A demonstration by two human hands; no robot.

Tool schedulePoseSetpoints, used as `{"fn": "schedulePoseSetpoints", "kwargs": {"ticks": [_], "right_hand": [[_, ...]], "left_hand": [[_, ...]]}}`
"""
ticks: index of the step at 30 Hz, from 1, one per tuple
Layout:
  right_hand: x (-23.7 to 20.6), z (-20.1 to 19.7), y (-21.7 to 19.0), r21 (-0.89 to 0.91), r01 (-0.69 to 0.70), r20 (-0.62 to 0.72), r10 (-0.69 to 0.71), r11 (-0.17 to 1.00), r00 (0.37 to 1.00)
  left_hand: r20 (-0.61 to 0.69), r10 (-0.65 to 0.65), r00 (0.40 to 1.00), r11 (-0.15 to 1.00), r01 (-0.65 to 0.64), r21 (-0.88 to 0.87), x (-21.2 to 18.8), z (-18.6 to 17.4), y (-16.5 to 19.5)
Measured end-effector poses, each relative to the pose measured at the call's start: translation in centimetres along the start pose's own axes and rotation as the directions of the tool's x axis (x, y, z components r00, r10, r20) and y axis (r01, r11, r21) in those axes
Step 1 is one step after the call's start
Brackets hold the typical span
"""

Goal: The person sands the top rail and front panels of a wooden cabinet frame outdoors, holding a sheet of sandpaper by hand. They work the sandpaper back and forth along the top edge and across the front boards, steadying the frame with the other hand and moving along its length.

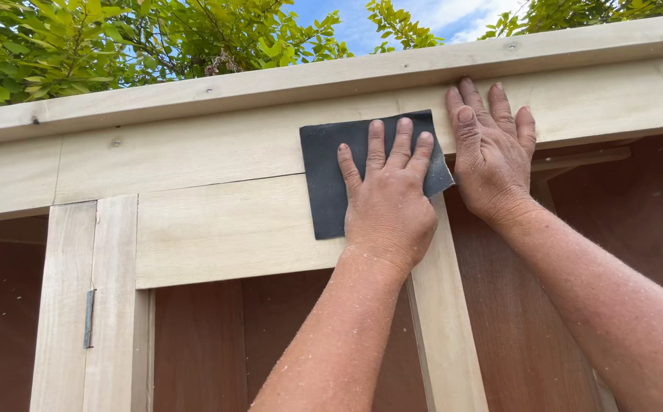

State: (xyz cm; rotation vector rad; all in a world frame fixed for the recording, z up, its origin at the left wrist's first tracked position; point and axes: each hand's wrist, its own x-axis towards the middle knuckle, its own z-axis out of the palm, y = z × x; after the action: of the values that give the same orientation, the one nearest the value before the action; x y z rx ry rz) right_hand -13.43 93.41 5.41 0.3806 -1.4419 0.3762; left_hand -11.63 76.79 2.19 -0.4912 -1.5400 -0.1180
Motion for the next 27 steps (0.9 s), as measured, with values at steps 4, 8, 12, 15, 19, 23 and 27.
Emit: {"fn": "schedulePoseSetpoints", "kwargs": {"ticks": [4,8,12,15,19,23,27], "right_hand": [[-0.2,-0.1,0.2,-0.054,0.015,0.011,-0.014,0.998,1.0],[-0.5,0.4,0.8,-0.118,0.082,0.015,-0.081,0.99,0.997],[-0.4,1.0,1.1,-0.151,0.125,0.024,-0.123,0.981,0.992],[-0.4,1.1,0.9,-0.161,0.122,0.03,-0.119,0.979,0.992],[-0.7,0.9,0.7,-0.122,0.103,0.023,-0.101,0.987,0.995],[-0.8,0.9,0.9,-0.123,0.099,0.01,-0.099,0.987,0.995],[-0.5,1.6,1.3,-0.152,0.132,0.007,-0.133,0.98,0.991]], "left_hand": [[-0.026,0.036,0.999,0.999,-0.035,0.027,0.1,-1.9,-3.3],[-0.113,-0.257,0.96,0.963,0.264,0.052,-0.8,-8.0,-13.0],[-0.251,-0.425,0.87,0.886,0.456,0.08,-1.0,-7.6,-15.6],[-0.262,-0.354,0.898,0.921,0.383,0.069,-0.1,-4.1,-11.0],[-0.135,-0.135,0.982,0.986,0.146,0.078,0.1,1.2,-1.4],[-0.094,-0.084,0.992,0.993,0.092,0.076,-0.4,0.2,-2.9],[-0.182,-0.335,0.924,0.928,0.358,0.108,-1.5,-6.1,-13.0]]}}
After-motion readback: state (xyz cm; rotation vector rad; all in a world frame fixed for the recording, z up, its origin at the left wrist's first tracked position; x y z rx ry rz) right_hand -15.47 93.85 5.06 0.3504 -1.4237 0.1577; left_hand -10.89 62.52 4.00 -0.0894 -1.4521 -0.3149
